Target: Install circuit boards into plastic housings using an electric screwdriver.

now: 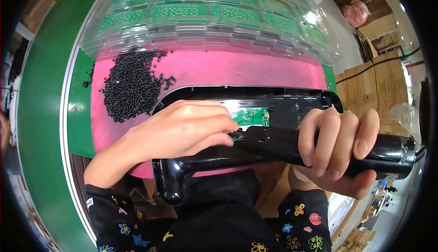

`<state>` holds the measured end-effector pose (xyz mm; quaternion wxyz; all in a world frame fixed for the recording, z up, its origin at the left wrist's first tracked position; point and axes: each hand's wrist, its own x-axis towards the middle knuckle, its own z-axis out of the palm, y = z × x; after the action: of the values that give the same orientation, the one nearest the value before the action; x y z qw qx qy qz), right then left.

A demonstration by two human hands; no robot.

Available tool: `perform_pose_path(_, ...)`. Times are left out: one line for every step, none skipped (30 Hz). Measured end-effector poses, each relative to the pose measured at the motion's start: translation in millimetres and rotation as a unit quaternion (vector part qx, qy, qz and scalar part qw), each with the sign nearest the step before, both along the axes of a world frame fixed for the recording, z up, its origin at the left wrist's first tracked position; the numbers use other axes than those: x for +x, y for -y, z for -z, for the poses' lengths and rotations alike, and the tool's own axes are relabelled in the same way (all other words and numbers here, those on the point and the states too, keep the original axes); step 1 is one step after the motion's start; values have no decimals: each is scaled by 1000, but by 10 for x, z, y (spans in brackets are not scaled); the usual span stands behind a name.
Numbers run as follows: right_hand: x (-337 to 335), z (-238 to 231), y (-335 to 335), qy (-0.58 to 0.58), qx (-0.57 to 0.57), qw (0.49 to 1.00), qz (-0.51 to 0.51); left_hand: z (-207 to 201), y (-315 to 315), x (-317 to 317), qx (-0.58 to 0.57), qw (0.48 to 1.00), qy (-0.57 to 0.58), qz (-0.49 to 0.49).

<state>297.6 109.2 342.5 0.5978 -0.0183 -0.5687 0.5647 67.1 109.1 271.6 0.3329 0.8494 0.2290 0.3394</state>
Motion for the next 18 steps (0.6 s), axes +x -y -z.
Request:
perform_pose_path(41,-8,7,0,0,1000,6,-39,-4,1,-19,1000,23,6)
perform_pose_path(92,-4,7,18,-1,1000,17,-67,-19,-2,2,1000,19,-12)
perform_pose_path(147,-4,7,35,-1,999,28,-72,-30,-29,-12,1000,-5,-20)
perform_pose_path(213,-9,10,67,-1,997,50,-118,-52,-34,14,999,-17,-42)
perform_pose_path(349,-41,-4,101,-20,995,-8,-150,-63,-42,42,996,-29,-67)
perform_pose_path(388,13,12,118,-14,992,48,-95,-68,-73,62,992,-59,-89)
perform_pose_path(393,50,18,135,-8,985,104,-61,-80,-102,62,993,-58,-88)
perform_pose_path(421,61,37,135,-8,985,106,-60,-91,-126,99,987,-79,-104)
perform_pose_path(452,76,58,133,-27,983,124,-66,-99,-123,135,978,-99,-120)
perform_pose_path(480,86,73,131,-46,980,143,-127,-75,-84,122,982,-54,-131)
perform_pose_path(486,118,69,130,-48,980,143,-107,-71,-93,121,983,-56,-130)
perform_pose_path(483,151,62,132,-58,979,143,-76,-69,-119,120,980,-68,-144)
perform_pose_path(477,185,60,134,-69,978,143,-43,-70,-134,119,977,-81,-157)
perform_pose_path(474,179,73,136,-80,975,159,-34,-90,-117,122,977,-76,-157)
perform_pose_path(464,167,85,135,-81,974,162,-34,-104,-98,123,977,-76,-154)
perform_pose_path(453,151,97,142,-91,970,175,-36,-115,-77,130,976,-80,-156)
perform_pose_path(411,161,92,149,-101,967,181,-19,-107,-101,136,974,-84,-163)
perform_pose_path(385,177,83,158,-104,965,181,-6,-94,-123,135,973,-86,-165)
